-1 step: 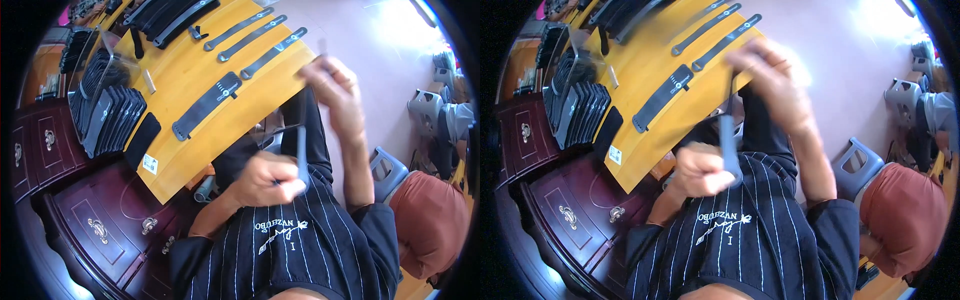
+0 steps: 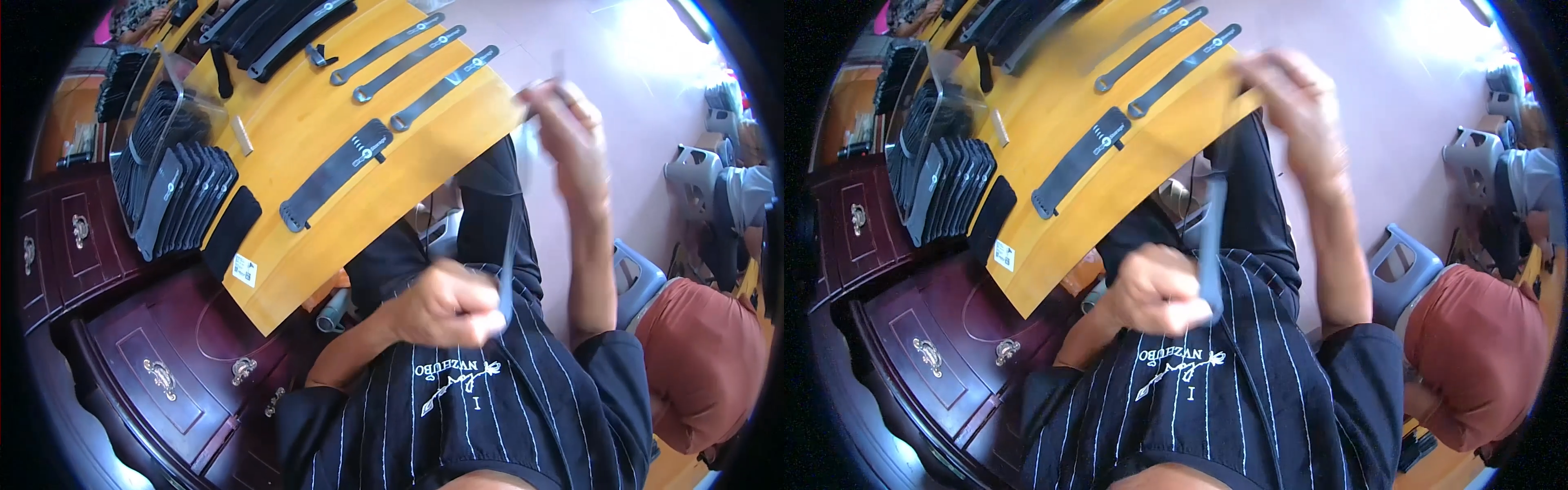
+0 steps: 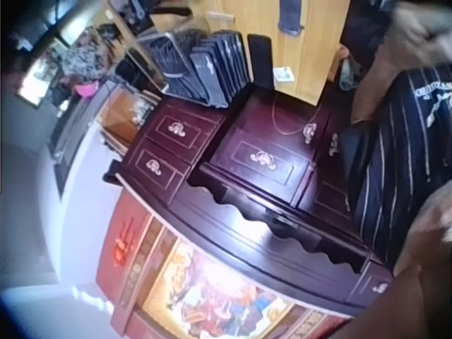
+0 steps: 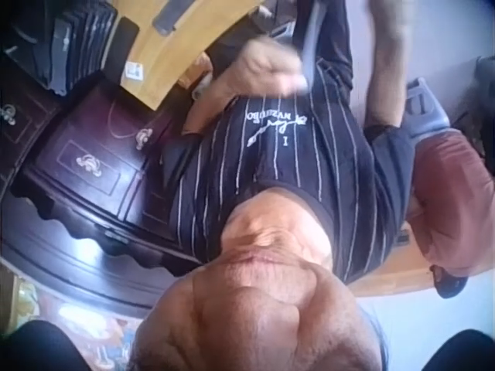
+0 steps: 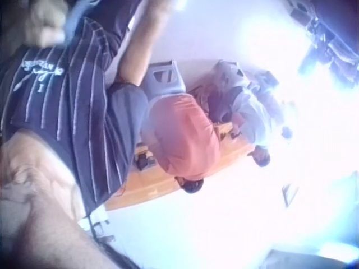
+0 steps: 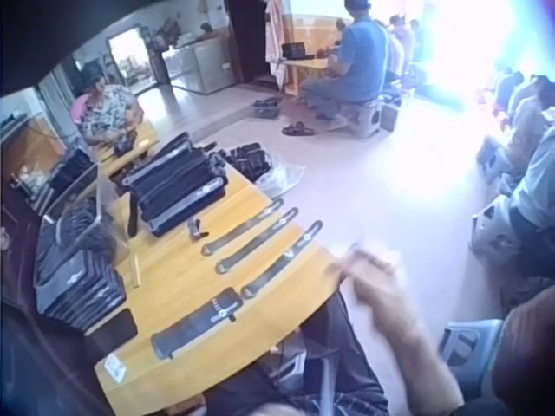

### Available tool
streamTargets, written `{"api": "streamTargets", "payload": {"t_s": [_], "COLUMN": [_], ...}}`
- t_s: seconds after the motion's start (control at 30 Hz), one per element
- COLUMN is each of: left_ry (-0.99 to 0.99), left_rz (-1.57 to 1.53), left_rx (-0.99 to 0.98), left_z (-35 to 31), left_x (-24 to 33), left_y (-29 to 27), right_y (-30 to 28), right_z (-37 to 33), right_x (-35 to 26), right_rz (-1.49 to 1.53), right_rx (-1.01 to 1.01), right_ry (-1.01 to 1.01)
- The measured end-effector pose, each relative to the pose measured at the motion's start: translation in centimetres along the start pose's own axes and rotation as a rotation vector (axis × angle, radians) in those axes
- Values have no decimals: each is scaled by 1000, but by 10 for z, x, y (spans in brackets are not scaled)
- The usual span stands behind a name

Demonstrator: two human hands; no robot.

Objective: The person is assembling plastic handles by inserting straps into slots using a small metal tool.

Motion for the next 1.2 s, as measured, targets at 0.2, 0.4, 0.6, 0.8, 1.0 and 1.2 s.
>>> {"api": "streamTargets", "payload": {"t_s": [0.2, 0.4, 0.6, 0.8, 1.0, 1.2], "left_ry": [-128, -226, -341, -469, -458, -461], "left_rz": [-298, 124, 69, -110, -24, 76], "left_rx": [-208, 127, 131, 375, 459, 533], "left_z": [-16, -35, -36, -63, -88, -102], "left_x": [-20, -52, -56, -67, -68, -65], "left_y": [27, -12, -14, -25, -38, -53], "right_y": [-343, -238, -96, -3, 45, 74], "right_z": [44, 20, 4, -16, -17, -12], "right_x": [84, 30, 32, 32, 51, 58], "right_rz": [-628, -853, -799, -909, -867, -887], "right_rx": [967, 767, 496, 260, 85, -31], "right_ry": [-14, -343, -315, -485, -383, -199]}}
Point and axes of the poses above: each hand's wrist, its own z-axis towards the middle knuckle, its own y-axis out of the palm, x = y × z, the point moved 8 cm from there along z, towards the middle knuckle, and after that the axes turned 2 degrees about x, right-handed, at the moved point
